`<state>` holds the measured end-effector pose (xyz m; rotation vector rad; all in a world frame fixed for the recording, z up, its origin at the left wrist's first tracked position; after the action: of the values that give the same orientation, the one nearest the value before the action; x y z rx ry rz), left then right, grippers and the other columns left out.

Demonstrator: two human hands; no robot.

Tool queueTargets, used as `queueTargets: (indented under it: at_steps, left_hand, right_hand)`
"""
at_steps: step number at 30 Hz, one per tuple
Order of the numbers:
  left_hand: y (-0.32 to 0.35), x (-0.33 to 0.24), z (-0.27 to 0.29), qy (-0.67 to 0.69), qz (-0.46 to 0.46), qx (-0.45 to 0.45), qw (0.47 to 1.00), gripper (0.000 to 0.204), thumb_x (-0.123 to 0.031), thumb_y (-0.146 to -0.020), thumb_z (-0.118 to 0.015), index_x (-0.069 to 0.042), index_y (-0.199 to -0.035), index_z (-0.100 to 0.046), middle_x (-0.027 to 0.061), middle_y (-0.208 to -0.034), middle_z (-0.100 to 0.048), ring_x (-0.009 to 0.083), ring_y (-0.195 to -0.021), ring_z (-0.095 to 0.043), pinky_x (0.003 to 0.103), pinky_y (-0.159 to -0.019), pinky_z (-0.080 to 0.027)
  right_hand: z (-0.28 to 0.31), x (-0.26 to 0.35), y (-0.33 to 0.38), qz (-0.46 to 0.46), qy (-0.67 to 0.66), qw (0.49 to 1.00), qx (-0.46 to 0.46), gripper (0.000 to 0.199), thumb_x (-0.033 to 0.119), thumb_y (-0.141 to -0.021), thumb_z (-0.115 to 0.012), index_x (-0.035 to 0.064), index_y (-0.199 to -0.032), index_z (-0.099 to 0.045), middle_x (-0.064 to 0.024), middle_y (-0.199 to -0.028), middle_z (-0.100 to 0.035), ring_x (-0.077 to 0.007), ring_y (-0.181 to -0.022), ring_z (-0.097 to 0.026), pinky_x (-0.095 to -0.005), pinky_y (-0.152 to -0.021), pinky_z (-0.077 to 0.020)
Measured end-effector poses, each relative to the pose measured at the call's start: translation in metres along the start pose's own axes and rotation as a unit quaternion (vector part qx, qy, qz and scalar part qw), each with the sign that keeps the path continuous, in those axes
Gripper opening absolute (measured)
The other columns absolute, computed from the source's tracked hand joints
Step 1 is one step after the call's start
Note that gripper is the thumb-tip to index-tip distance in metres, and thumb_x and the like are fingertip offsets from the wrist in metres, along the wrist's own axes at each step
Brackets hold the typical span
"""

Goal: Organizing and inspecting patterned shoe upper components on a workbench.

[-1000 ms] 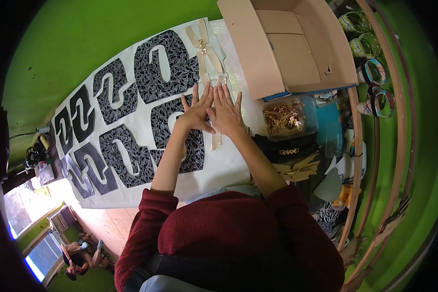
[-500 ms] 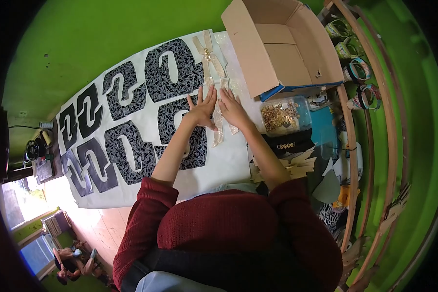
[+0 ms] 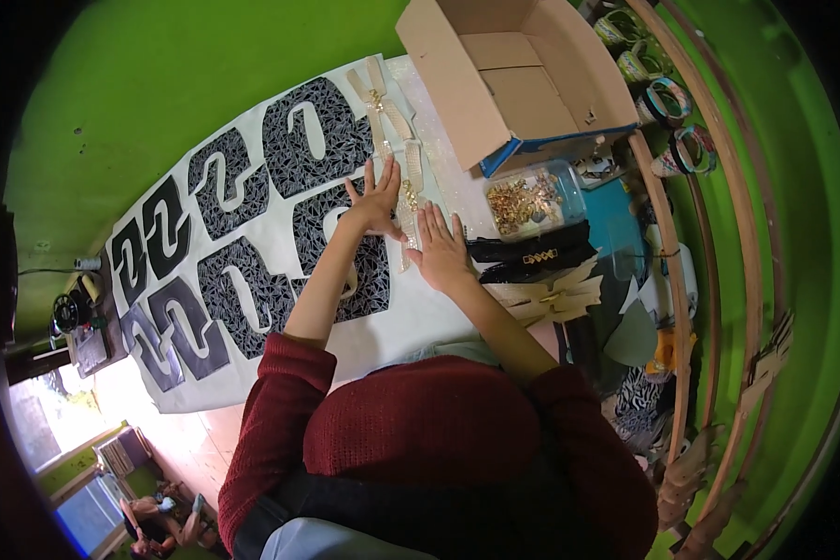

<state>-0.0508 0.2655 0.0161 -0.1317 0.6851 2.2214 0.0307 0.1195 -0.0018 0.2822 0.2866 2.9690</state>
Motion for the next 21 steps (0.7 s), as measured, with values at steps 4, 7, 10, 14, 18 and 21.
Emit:
queueTargets:
  at_steps: [4,7,10,14,18,21]
  left_hand:
    - [0.016,-0.010,0.001,-0.065,0.009,-0.038,0.997,0.135,-0.040,-0.041,-0.085,-0.002,-0.142,-0.004,0.0106,-0.151,-0.001,0.0361,-0.137,0.005,0.071,-0.098,-0.002]
    - [0.037,-0.027,-0.007,-0.174,-0.059,-0.170,0.968,0.108,-0.039,-0.059,-0.077,-0.005,-0.142,-0.016,0.0081,-0.150,-0.010,0.0314,-0.138,-0.005,0.070,-0.098,-0.003]
    - [0.058,-0.040,-0.031,-0.143,-0.082,-0.183,0.969,0.094,-0.038,-0.071,-0.068,-0.006,-0.142,-0.015,0.0074,-0.150,-0.011,0.0322,-0.138,-0.004,0.070,-0.098,-0.001]
    - [0.061,-0.033,-0.056,-0.126,-0.008,-0.083,0.989,0.075,-0.034,-0.082,-0.055,-0.006,-0.141,-0.021,0.0076,-0.150,-0.013,0.0303,-0.138,-0.003,0.068,-0.099,0.000]
    - [0.057,-0.049,-0.045,-0.158,0.007,-0.048,0.986,0.075,-0.033,-0.082,-0.055,-0.005,-0.142,-0.019,0.0064,-0.150,-0.013,0.0299,-0.139,0.000,0.068,-0.099,0.003]
    - [0.054,-0.056,-0.045,-0.210,0.027,-0.050,0.976,0.072,-0.035,-0.082,-0.056,-0.006,-0.140,-0.026,0.0053,-0.149,-0.017,0.0299,-0.139,-0.001,0.069,-0.099,0.005]
  right_hand:
    - [0.005,0.001,-0.006,-0.011,-0.003,0.999,0.043,0.070,0.044,-0.091,-0.035,0.0003,-0.142,-0.013,-0.0140,-0.149,-0.010,-0.0228,-0.139,-0.007,-0.0448,-0.110,-0.0008]
    - [0.018,-0.002,-0.011,0.001,0.004,0.996,0.094,0.066,0.040,-0.092,-0.035,0.0007,-0.141,-0.016,-0.0144,-0.149,-0.014,-0.0229,-0.138,-0.009,-0.0446,-0.110,-0.0013]
    - [0.025,-0.005,-0.014,0.004,0.014,0.992,0.123,0.061,0.035,-0.091,-0.037,-0.0002,-0.139,-0.022,-0.0152,-0.147,-0.020,-0.0240,-0.138,-0.013,-0.0447,-0.111,-0.0035]
    - [0.017,-0.001,-0.020,0.015,0.004,1.000,0.026,0.052,0.020,-0.087,-0.045,-0.0022,-0.133,-0.034,-0.0156,-0.141,-0.032,-0.0239,-0.133,-0.026,-0.0461,-0.109,-0.0139]
    - [0.008,-0.010,-0.022,0.022,0.000,0.997,-0.076,0.044,0.014,-0.082,-0.048,-0.0027,-0.123,-0.048,-0.0161,-0.132,-0.045,-0.0258,-0.125,-0.039,-0.0460,-0.110,-0.0146]
    - [0.020,-0.002,-0.024,0.025,0.030,0.997,-0.066,0.040,0.022,-0.075,-0.059,0.0026,-0.110,-0.060,-0.0165,-0.119,-0.055,-0.0264,-0.116,-0.047,-0.0472,-0.108,-0.0170]
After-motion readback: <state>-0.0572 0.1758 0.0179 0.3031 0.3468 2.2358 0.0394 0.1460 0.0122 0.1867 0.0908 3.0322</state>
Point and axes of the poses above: each hand's wrist, its own y-axis away from the middle knuckle, its own z-axis out of the back of the hand, x = y × z, the point moved 2 cm from there along -y, towards the middle knuckle
